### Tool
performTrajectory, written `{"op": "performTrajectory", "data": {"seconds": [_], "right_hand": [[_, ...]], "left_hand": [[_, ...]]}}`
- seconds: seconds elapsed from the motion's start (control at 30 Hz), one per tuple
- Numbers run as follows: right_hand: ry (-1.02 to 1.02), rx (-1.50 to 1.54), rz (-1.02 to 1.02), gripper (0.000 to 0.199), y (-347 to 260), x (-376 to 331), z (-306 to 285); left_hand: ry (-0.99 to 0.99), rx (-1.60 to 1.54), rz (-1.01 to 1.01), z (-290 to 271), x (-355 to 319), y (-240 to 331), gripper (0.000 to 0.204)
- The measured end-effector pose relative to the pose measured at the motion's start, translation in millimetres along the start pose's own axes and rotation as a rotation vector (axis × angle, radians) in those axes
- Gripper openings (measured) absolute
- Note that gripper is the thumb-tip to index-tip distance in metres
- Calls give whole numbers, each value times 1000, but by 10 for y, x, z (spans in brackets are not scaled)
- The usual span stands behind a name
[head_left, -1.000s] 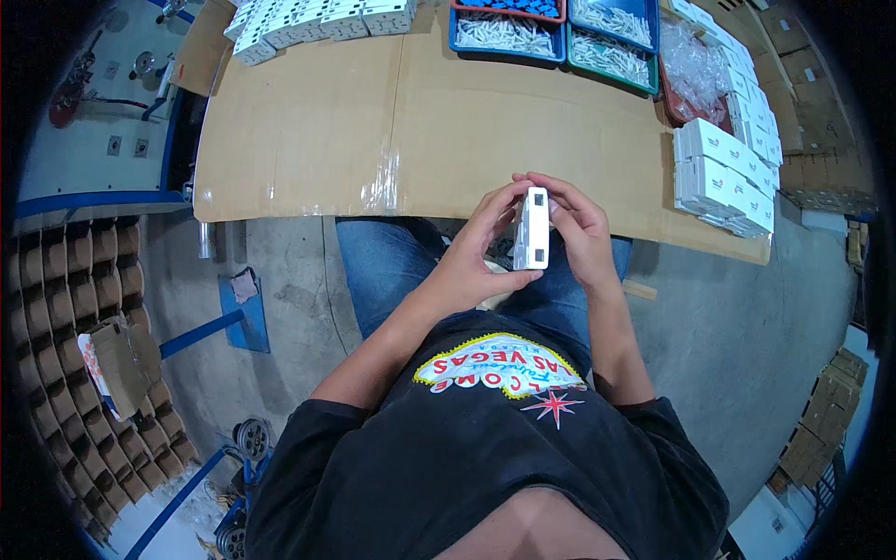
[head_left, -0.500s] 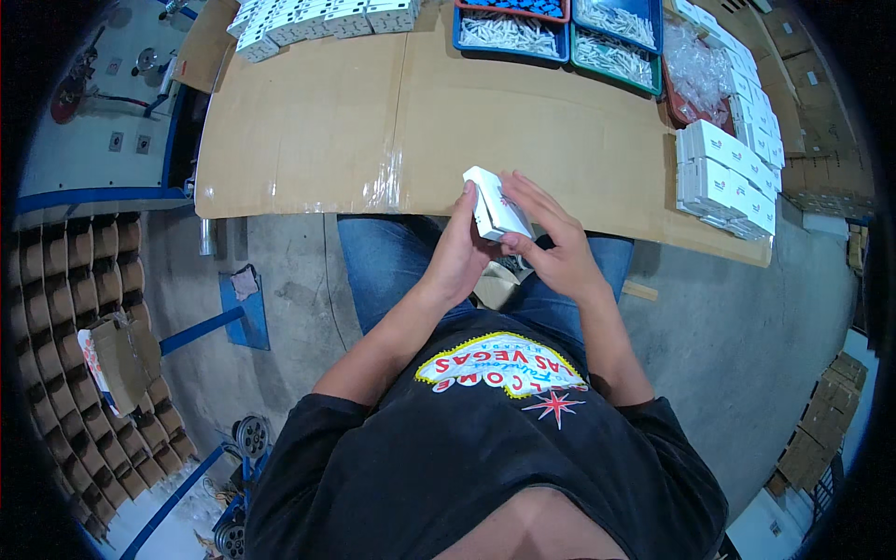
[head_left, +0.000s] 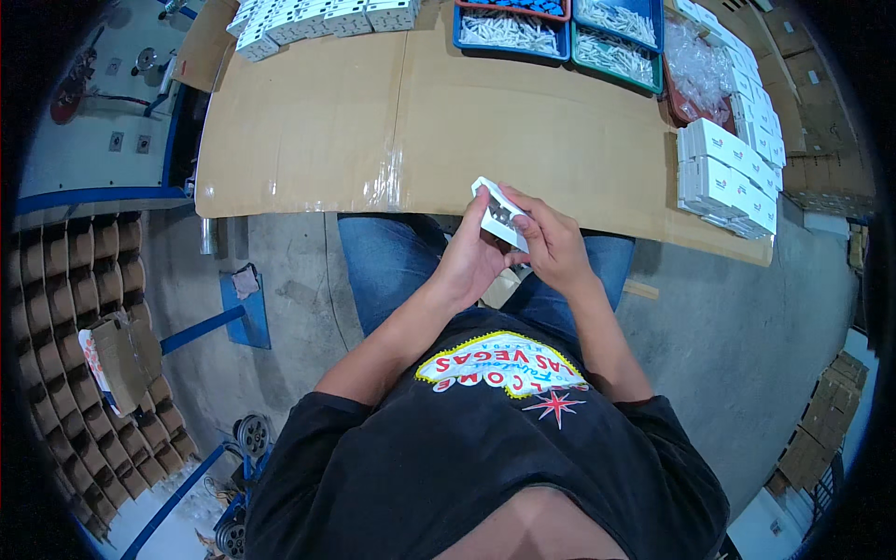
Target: Assembling small white cardboard boxes and placing blue and white plastic components inside them.
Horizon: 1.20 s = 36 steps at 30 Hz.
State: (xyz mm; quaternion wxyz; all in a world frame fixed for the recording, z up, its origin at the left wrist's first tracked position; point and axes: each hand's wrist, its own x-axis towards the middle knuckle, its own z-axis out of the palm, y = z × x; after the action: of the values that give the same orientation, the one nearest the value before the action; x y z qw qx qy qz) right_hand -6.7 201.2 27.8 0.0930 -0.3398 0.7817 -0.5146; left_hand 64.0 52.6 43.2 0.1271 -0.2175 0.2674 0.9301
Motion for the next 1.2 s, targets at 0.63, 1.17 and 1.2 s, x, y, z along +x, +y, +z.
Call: {"op": "performTrajectory", "data": {"seconds": [0.63, 1.17, 1.2], "right_hand": [[116, 169, -20, 32, -34, 47, 25], [115, -101, -25, 29, -248, 58, 24], [122, -97, -24, 29, -254, 54, 29]], "left_hand": [[125, 446, 579, -22, 64, -127, 67], [41, 339, 530, -153, 81, -140, 53], [37, 345, 532, -149, 75, -145, 53]]}}
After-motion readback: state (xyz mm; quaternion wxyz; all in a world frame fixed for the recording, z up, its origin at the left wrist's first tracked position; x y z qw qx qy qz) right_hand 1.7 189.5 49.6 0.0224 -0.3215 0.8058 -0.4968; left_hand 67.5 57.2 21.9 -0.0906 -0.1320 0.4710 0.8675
